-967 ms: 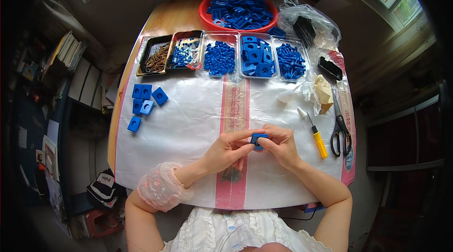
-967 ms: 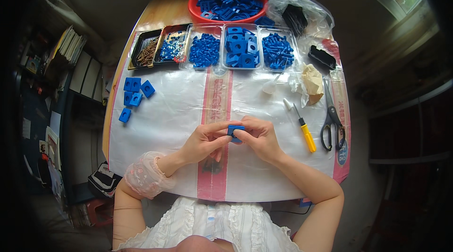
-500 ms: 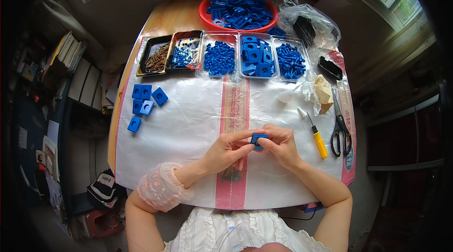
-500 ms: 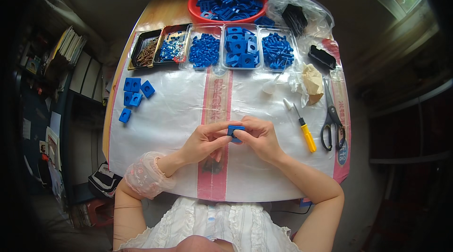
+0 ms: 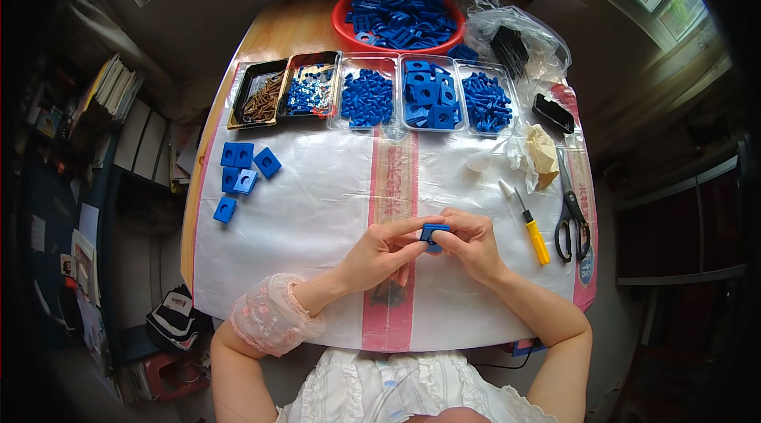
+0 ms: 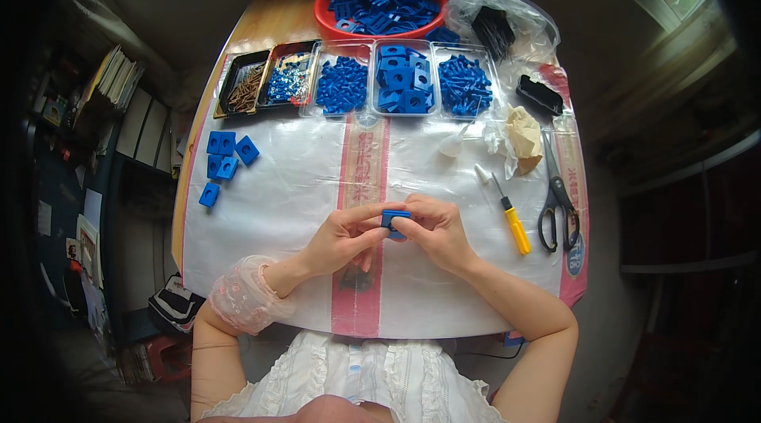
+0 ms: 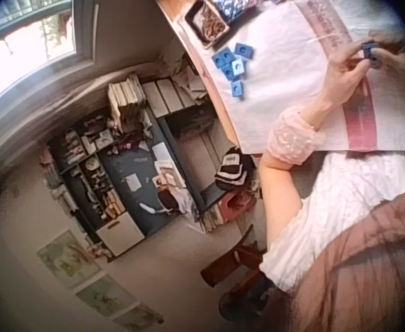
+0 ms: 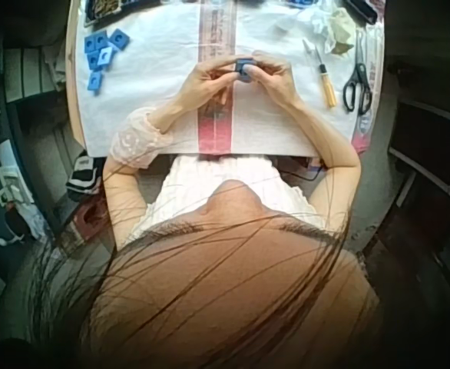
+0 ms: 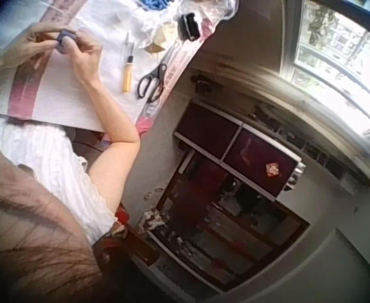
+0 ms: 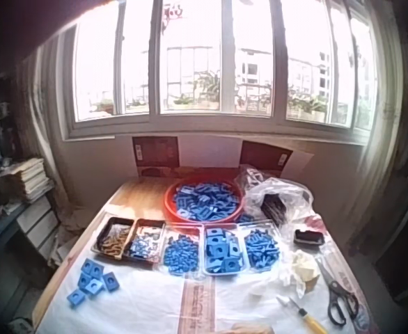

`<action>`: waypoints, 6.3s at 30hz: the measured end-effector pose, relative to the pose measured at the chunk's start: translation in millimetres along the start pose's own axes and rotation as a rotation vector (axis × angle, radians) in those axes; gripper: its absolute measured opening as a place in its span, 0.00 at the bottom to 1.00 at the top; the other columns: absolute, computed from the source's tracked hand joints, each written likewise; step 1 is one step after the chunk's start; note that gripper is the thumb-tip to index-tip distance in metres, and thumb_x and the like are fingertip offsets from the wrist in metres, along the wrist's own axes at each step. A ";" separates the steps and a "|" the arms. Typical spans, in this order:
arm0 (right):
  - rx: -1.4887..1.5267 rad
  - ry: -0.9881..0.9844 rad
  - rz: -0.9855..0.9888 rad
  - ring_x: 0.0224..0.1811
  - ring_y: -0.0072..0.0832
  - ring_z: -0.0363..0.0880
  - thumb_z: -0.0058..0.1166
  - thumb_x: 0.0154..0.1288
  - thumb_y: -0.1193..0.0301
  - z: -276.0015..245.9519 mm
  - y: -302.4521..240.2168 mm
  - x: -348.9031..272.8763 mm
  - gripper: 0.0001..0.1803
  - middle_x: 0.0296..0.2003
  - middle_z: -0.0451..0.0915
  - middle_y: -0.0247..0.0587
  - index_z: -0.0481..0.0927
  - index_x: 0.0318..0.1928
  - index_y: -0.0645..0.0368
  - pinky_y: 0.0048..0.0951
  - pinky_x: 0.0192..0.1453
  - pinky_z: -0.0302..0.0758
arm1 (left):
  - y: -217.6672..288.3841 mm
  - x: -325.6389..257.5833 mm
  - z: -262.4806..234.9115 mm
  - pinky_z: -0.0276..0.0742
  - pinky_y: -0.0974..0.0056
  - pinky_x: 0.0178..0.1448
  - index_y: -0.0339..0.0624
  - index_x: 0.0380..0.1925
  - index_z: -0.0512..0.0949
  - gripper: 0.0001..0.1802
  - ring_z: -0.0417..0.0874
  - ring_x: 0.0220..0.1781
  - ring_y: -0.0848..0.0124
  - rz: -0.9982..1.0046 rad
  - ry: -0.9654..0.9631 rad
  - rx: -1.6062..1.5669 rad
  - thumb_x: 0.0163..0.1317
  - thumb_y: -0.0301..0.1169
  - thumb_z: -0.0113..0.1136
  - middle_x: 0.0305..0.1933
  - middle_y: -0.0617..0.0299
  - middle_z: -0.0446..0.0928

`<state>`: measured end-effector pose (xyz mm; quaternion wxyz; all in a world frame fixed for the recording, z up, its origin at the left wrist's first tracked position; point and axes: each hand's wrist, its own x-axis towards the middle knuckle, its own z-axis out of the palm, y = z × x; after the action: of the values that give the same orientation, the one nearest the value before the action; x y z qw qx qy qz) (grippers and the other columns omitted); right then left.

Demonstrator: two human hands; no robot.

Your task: Assembling blue plastic components and small metal parts into a larger unit.

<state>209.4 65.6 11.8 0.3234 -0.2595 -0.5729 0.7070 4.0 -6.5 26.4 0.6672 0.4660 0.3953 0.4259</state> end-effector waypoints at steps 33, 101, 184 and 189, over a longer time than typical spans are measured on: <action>-0.073 0.147 -0.011 0.25 0.12 0.71 0.61 0.68 0.75 -1.4 -0.6 -0.1 0.06 0.27 0.78 0.29 0.88 0.36 0.64 0.17 0.27 0.65 | 78.9 -117.3 36.1 0.57 0.64 0.24 0.47 0.40 0.61 0.13 0.63 0.20 0.67 1.102 0.351 0.114 0.71 0.31 0.58 0.22 0.61 0.65; -0.084 0.068 -0.012 0.29 0.13 0.69 0.58 0.70 0.76 4.5 -1.7 2.6 0.08 0.29 0.75 0.29 0.88 0.44 0.63 0.19 0.31 0.63 | -18.8 1.0 10.8 0.82 0.67 0.48 0.37 0.53 0.62 0.11 0.86 0.43 0.72 0.056 0.048 -0.058 0.81 0.32 0.42 0.45 0.51 0.85; 0.028 0.054 -0.052 0.37 0.23 0.82 0.59 0.66 0.85 5.3 1.0 1.3 0.11 0.37 0.80 0.40 0.87 0.47 0.68 0.22 0.40 0.83 | -11.2 0.5 11.3 0.85 0.59 0.44 0.37 0.56 0.67 0.17 0.91 0.40 0.55 0.227 0.149 0.460 0.69 0.22 0.55 0.36 0.49 0.87; 0.016 0.044 -0.042 0.36 0.22 0.82 0.59 0.66 0.85 2.1 0.9 1.8 0.11 0.37 0.81 0.40 0.87 0.47 0.67 0.22 0.39 0.83 | -7.6 -0.2 11.7 0.85 0.59 0.45 0.37 0.56 0.67 0.17 0.91 0.42 0.55 0.202 0.137 0.484 0.69 0.22 0.55 0.38 0.49 0.87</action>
<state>206.5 65.5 11.4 0.3528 -0.2603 -0.5652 0.6988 16.2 -11.5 22.1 0.4620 0.6194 0.4812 0.4139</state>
